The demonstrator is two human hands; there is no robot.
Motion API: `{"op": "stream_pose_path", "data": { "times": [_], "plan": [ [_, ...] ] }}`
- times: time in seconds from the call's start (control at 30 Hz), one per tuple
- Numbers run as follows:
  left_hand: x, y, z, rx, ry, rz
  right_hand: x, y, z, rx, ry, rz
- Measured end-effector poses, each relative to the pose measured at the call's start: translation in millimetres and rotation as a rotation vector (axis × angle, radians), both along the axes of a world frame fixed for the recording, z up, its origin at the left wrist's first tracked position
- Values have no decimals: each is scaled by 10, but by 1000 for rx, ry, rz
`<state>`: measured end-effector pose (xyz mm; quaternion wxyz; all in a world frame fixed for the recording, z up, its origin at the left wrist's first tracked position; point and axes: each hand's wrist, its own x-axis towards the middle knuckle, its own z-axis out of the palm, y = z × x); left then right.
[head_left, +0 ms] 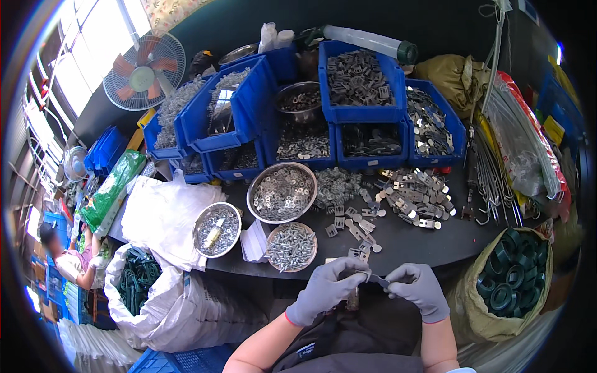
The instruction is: The person assembles small metal bracket components by hand, joining them with screws or pins.
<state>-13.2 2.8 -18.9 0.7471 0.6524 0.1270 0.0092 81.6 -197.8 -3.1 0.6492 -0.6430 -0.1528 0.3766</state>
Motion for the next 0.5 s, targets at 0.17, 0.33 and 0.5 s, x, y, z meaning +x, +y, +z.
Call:
{"op": "stream_pose_path", "data": {
  "times": [0.17,0.33,0.5],
  "plan": [
    [289,-64,126,314,-67,-174,75,46,-158,18,18,-168],
    [614,242,4,1625,-187,132,734,-16,-445,-8,-310,-590],
    [746,310,-101,1926,232,-247,1478,3,-791,-346,-634,-795]
  ]
}}
